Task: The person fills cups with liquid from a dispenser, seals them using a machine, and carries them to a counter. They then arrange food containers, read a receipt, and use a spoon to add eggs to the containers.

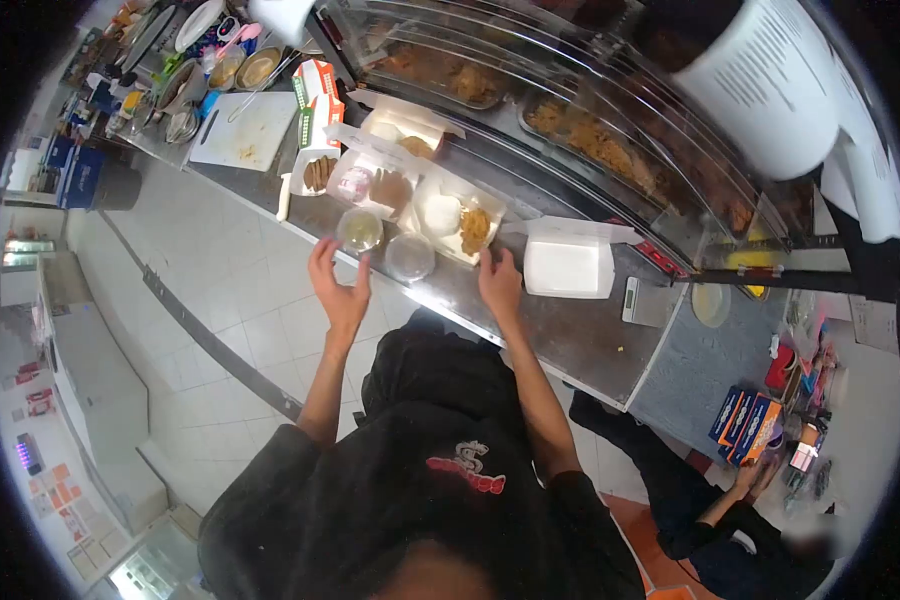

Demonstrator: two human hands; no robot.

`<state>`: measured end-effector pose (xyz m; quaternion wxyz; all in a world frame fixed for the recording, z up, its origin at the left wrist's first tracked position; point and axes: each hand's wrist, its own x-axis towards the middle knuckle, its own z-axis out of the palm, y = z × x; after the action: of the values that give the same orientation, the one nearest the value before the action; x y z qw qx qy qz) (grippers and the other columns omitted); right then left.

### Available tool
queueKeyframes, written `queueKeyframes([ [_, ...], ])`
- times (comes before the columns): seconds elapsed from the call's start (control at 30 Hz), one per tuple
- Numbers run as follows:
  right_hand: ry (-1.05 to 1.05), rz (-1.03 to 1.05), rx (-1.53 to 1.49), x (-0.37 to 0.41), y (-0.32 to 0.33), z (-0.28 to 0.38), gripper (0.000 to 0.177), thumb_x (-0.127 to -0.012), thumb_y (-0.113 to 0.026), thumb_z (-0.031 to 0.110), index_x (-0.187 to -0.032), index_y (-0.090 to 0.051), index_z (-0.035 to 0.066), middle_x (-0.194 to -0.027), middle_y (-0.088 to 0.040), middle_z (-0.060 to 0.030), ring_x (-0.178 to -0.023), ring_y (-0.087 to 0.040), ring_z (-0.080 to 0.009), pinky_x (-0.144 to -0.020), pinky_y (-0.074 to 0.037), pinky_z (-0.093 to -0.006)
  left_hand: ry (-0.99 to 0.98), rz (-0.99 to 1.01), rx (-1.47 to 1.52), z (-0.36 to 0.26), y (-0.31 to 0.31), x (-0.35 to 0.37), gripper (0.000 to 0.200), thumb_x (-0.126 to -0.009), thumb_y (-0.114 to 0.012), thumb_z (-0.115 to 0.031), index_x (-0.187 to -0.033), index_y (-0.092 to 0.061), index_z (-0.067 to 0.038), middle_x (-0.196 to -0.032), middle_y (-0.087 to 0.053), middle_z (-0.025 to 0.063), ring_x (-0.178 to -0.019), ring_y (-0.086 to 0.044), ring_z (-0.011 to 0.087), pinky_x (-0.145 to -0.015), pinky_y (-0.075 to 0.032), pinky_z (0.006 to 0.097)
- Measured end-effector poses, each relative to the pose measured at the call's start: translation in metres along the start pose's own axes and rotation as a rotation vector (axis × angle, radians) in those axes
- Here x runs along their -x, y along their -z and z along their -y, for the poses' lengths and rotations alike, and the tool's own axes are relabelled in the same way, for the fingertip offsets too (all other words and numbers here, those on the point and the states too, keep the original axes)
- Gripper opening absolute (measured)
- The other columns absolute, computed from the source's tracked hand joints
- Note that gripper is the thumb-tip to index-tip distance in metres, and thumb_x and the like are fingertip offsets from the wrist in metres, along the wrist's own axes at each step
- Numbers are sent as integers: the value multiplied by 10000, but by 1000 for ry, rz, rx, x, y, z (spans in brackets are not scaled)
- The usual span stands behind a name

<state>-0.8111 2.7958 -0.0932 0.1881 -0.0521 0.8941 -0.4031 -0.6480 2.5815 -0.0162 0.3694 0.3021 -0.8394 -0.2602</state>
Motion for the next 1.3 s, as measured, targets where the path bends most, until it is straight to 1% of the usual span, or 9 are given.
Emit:
queueKeyframes([
  [0.13, -136, -111, 48, -37, -31, 18, 595, -1024, -448, 506, -1265, -607, -14, -1084, -687, -311, -1058, -634, -511, -919, -491, -560, -204, 120, 33, -5, -11, -19, 446, -752, -848, -108, -1152, -655, -70, -1300, -565, 176, -1185, -535, 385, -999, -438, 469],
  [0.23, -123, -153, 56, -51, -35, 25, 498, -1068, -377, 368, -1235, -638, -22, -1100, -660, -338, -1048, -627, -511, -909, -483, -560, -169, 171, 54, 2, -15, -24, 467, -740, -855, -132, -1154, -650, -65, -1296, -571, 171, -1193, -524, 389, -1011, -422, 485],
  [0.53, -79, -386, -139, -83, -33, 13, 444, -1060, -438, 339, -1265, -629, -5, -1165, -674, -283, -1103, -628, -470, -947, -492, -472, -136, 297, 88, 45, -28, -67, 460, -770, -854, -158, -1174, -646, -88, -1329, -554, 169, -1210, -529, 390, -998, -430, 489],
  [0.7, -167, -261, -443, -60, -23, 10, 544, -1050, -540, 377, -1381, -519, -54, -1362, -583, -230, -1217, -591, -295, -1013, -462, -391, -40, 322, 140, 71, -24, -73, 470, -781, -847, -169, -1192, -640, -69, -1343, -545, 184, -1219, -546, 385, -1020, -448, 482],
  [0.9, 272, -63, 27, 44, -34, 107, 901, -823, -842, 326, -1491, -357, -35, -1375, -505, -287, -1289, -496, -432, -1099, -395, -476, -25, 336, 196, 109, -7, -66, 536, -743, -873, -207, -1194, -632, -45, -1308, -562, 188, -1182, -570, 382, -971, -503, 454],
  [1.0, 460, 19, 316, 48, -48, 130, 1025, -722, -909, 291, -1523, -329, 26, -1420, -466, -260, -1282, -511, -413, -1075, -436, -453, -39, 357, 227, 109, -7, -71, 574, -720, -886, -222, -1206, -631, -52, -1331, -551, 187, -1198, -567, 385, -990, -494, 458],
  [1.1, 348, 207, 96, 37, -70, 120, 1088, -692, -927, 277, -1541, -293, 32, -1444, -434, -264, -1291, -498, -428, -1087, -423, -463, -88, 407, 264, 95, -6, -84, 616, -702, -893, -255, -1225, -626, -68, -1366, -528, 183, -1227, -553, 383, -1016, -470, 479],
  [1.2, 339, 223, 2, 30, -78, 125, 1099, -699, -927, 282, -1551, -277, 42, -1453, -433, -264, -1308, -486, -424, -1080, -424, -468, -198, 472, 224, 82, -9, -96, 664, -670, -906, -328, -1219, -627, -79, -1361, -528, 181, -1254, -520, 397, -1039, -434, 508],
  [1.3, 249, 18, -84, 26, -67, 130, 819, -760, -887, 277, -1405, -471, -8, -1280, -580, -223, -1187, -583, -361, -994, -480, -451, -287, 442, 151, 79, -12, -93, 686, -652, -911, -380, -1205, -631, -85, -1336, -546, 170, -1266, -495, 407, -1049, -407, 523],
])
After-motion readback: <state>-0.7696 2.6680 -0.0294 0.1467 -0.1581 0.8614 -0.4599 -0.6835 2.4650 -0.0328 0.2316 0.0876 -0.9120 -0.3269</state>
